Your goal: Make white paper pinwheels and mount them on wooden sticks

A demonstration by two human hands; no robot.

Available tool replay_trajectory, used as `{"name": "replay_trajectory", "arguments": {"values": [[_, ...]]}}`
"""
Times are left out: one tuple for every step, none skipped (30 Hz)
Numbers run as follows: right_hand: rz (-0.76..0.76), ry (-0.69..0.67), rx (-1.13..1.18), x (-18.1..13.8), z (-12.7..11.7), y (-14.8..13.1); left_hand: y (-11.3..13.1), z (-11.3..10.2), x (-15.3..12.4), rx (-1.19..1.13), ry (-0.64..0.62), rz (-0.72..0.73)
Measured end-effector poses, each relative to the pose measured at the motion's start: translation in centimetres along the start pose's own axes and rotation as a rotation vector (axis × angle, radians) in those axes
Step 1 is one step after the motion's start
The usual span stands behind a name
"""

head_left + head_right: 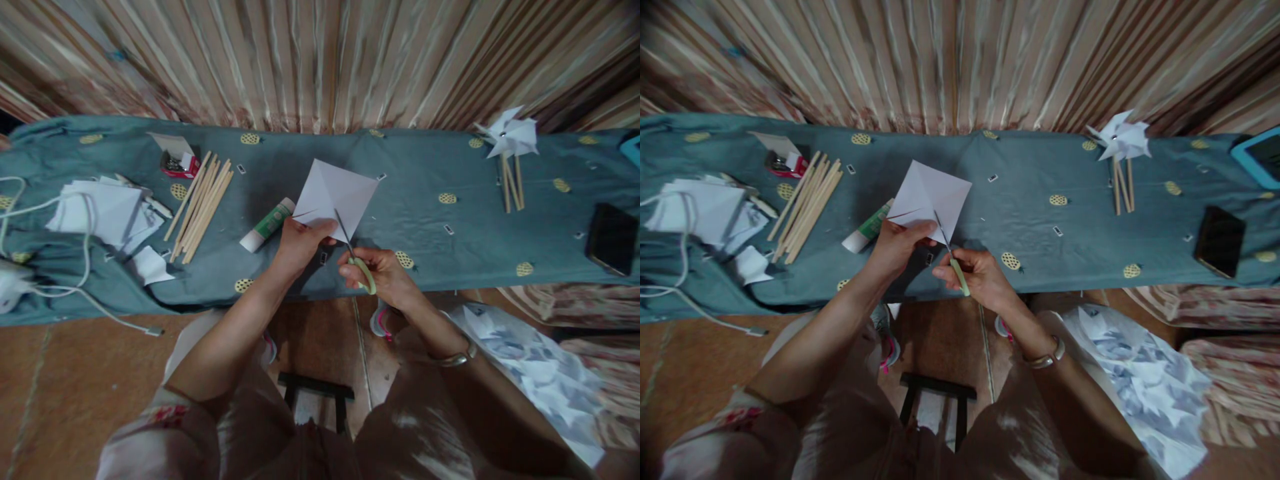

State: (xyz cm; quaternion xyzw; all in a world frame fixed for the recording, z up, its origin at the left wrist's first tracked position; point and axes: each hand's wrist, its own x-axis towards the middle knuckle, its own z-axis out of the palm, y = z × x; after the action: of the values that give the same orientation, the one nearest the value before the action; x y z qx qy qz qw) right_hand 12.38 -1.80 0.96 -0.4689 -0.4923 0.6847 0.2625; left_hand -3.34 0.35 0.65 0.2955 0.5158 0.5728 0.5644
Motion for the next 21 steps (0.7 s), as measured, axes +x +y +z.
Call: {"name": "replay_trajectory", "arguments": {"values": [[-0.008,0.000,-0.003,0.00,-0.03,0.05,0.00,0.00,-0.03,0.000,0.002,-0.001],[-0.018,-0.002,-0.008,0.01,-0.05,0.10,0.01,0.01,-0.06,-0.001,0.004,-0.003],[-0.027,-0.004,-0.014,0.03,-0.06,0.14,0.01,0.02,-0.08,-0.003,0.005,-0.004],[-0.034,-0.006,-0.019,0.05,-0.06,0.18,0.00,0.02,-0.10,-0.006,0.003,-0.005],[-0.038,-0.006,-0.022,0.07,-0.05,0.20,-0.01,0.03,-0.10,-0.008,0.001,-0.006],[-0.040,-0.005,-0.025,0.09,-0.02,0.20,-0.02,0.02,-0.11,-0.009,-0.002,-0.006],[-0.041,-0.002,-0.027,0.11,0.01,0.19,-0.03,0.02,-0.10,-0.009,-0.004,-0.005],[-0.041,0.003,-0.028,0.12,0.06,0.16,-0.04,0.01,-0.09,-0.007,-0.006,-0.005],[-0.040,0.007,-0.028,0.12,0.10,0.12,-0.05,-0.01,-0.08,-0.005,-0.008,-0.002],[-0.039,0.010,-0.026,0.13,0.15,0.07,-0.05,-0.03,-0.06,0.000,-0.011,0.001],[-0.035,0.013,-0.023,0.12,0.19,0.02,-0.06,-0.06,-0.05,0.004,-0.014,0.005],[-0.028,0.015,-0.018,0.12,0.23,-0.04,-0.07,-0.08,-0.04,0.009,-0.019,0.009],[-0.020,0.018,-0.010,0.12,0.27,-0.09,-0.08,-0.11,-0.02,0.013,-0.023,0.013],[-0.012,0.020,-0.002,0.12,0.29,-0.13,-0.09,-0.14,-0.01,0.017,-0.027,0.016],[-0.005,0.022,0.005,0.13,0.31,-0.15,-0.11,-0.17,0.01,0.021,-0.030,0.019],[-0.001,0.023,0.011,0.14,0.32,-0.16,-0.12,-0.19,0.03,0.026,-0.033,0.021],[0.002,0.023,0.015,0.15,0.32,-0.16,-0.14,-0.20,0.04,0.031,-0.035,0.024],[0.003,0.022,0.017,0.16,0.32,-0.13,-0.16,-0.21,0.06,0.035,-0.035,0.026],[0.004,0.019,0.016,0.17,0.30,-0.10,-0.18,-0.22,0.07,0.037,-0.032,0.027],[0.003,0.018,0.016,0.19,0.28,-0.06,-0.20,-0.23,0.09,0.037,-0.029,0.027],[0.002,0.019,0.018,0.20,0.27,-0.02,-0.22,-0.24,0.10,0.034,-0.027,0.025]]}}
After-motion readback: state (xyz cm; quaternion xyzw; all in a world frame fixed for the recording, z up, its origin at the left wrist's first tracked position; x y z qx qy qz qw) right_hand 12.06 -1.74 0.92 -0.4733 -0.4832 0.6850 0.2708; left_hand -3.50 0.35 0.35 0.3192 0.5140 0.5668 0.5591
